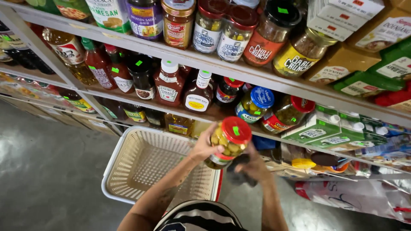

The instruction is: Wiping jars of food with a cloth and placing them in a shopping basket.

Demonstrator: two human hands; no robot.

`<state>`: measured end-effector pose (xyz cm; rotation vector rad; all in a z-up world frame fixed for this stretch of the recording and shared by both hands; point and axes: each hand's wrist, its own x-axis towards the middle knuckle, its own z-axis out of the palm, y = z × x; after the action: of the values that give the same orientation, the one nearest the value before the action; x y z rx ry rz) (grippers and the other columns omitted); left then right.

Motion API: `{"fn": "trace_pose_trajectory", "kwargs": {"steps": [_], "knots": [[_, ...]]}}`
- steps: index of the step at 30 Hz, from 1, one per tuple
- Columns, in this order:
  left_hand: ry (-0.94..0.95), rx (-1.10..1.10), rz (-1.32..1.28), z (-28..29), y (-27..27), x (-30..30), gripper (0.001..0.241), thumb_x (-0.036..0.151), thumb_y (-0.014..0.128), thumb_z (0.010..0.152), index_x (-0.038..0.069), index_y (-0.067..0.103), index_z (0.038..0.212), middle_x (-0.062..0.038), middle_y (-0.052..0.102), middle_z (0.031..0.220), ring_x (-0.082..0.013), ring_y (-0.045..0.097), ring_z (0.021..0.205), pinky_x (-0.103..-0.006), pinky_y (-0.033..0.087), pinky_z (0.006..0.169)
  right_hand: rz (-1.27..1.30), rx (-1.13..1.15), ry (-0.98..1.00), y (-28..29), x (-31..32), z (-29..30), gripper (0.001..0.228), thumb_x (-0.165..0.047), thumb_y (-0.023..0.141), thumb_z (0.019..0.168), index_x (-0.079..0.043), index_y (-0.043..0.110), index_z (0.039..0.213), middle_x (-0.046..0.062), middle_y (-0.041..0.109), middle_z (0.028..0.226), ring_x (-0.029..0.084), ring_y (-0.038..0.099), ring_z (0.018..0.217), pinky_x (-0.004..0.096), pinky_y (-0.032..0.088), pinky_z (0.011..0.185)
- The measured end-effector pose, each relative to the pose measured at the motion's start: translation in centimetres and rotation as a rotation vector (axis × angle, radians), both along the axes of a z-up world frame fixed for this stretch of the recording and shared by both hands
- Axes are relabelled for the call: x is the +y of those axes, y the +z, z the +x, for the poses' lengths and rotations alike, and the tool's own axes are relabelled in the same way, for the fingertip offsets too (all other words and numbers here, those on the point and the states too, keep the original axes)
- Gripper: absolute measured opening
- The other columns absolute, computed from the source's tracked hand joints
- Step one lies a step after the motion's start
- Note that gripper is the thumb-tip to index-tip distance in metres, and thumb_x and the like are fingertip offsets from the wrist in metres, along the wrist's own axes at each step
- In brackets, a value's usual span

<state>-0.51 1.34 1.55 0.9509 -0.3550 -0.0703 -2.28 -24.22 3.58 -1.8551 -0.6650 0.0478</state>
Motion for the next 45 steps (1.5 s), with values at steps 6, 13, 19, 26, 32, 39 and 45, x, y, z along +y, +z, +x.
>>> {"fn": "trace_pose_trajectory", "kwargs": {"steps": [6, 13, 19, 26, 32, 39, 45], "knots": [[0.145, -0.721, 0.682, 0.6, 10.5, 0.5, 0.107, 0.067, 0.082, 0.063, 0.010, 0.055, 0.150, -0.014, 0.050, 0.157, -0.0321, 0.039, 0.153, -0.0472, 0.029, 0.129, 0.425, 0.473, -0.093, -3.4, 1.2, -3.5, 0.093, -0.019, 0.097, 0.066, -0.002, 0.047, 0.142, 0.013, 0.063, 0.132, 0.029, 0.066, 0.108, 0.044, 0.062, 0.078], [0.377, -0.957, 0.934, 1.3, 12.7, 0.8, 0.113, 0.078, 0.074, 0.050, 0.018, 0.061, 0.144, -0.016, 0.051, 0.147, -0.0366, 0.037, 0.143, -0.0554, 0.019, 0.125, 0.214, 0.232, -0.328, -3.7, 3.2, -0.6, 0.084, -0.009, 0.086, 0.072, -0.007, 0.043, 0.144, 0.007, 0.058, 0.136, 0.022, 0.059, 0.122, 0.040, 0.056, 0.096], [0.574, -0.151, 0.905, 0.8, 7.0, -0.4, 0.094, 0.063, 0.083, 0.072, 0.007, 0.053, 0.140, -0.018, 0.060, 0.130, -0.0388, 0.056, 0.125, -0.0471, 0.047, 0.105, -0.262, -0.564, -0.418, -2.1, 6.1, 5.7, 0.053, -0.014, 0.084, 0.090, -0.009, 0.058, 0.136, 0.002, 0.065, 0.129, 0.017, 0.063, 0.120, 0.034, 0.054, 0.103], [0.322, 0.117, 0.463, 6.3, 0.9, -1.0, 0.093, 0.033, 0.080, 0.087, -0.003, 0.032, 0.157, -0.020, 0.062, 0.143, -0.0209, 0.061, 0.125, -0.0339, 0.051, 0.103, 0.070, -0.196, -0.423, -3.5, 8.5, 11.0, 0.060, -0.017, 0.087, 0.080, -0.001, 0.065, 0.133, 0.015, 0.072, 0.129, 0.029, 0.068, 0.117, 0.038, 0.051, 0.103], [0.333, 0.128, 0.366, 8.5, -2.4, -1.2, 0.089, 0.024, 0.081, 0.087, -0.009, 0.032, 0.155, -0.017, 0.057, 0.146, -0.0154, 0.057, 0.128, -0.0309, 0.048, 0.106, -0.028, 0.105, -0.723, -4.0, 9.9, 11.8, 0.094, -0.025, 0.091, 0.066, -0.005, 0.036, 0.139, 0.016, 0.074, 0.114, 0.032, 0.073, 0.103, 0.042, 0.058, 0.083], [0.328, 0.220, 0.353, 9.2, -3.0, -1.3, 0.084, 0.029, 0.078, 0.089, -0.009, 0.038, 0.153, -0.015, 0.064, 0.138, -0.0135, 0.061, 0.119, -0.0286, 0.051, 0.101, -0.057, 0.047, -0.691, -4.3, 10.1, 12.0, 0.094, -0.036, 0.091, 0.070, -0.006, 0.035, 0.139, 0.020, 0.072, 0.119, 0.039, 0.072, 0.108, 0.045, 0.058, 0.083], [0.404, 0.292, 0.495, 9.9, -3.1, -1.3, 0.078, 0.041, 0.072, 0.091, -0.006, 0.049, 0.148, -0.013, 0.072, 0.128, -0.0112, 0.064, 0.113, -0.0269, 0.050, 0.098, -0.174, 0.166, -0.682, -3.3, 10.3, 13.3, 0.106, -0.049, 0.093, 0.064, -0.007, 0.034, 0.141, 0.024, 0.071, 0.121, 0.042, 0.070, 0.111, 0.048, 0.056, 0.087]]}}
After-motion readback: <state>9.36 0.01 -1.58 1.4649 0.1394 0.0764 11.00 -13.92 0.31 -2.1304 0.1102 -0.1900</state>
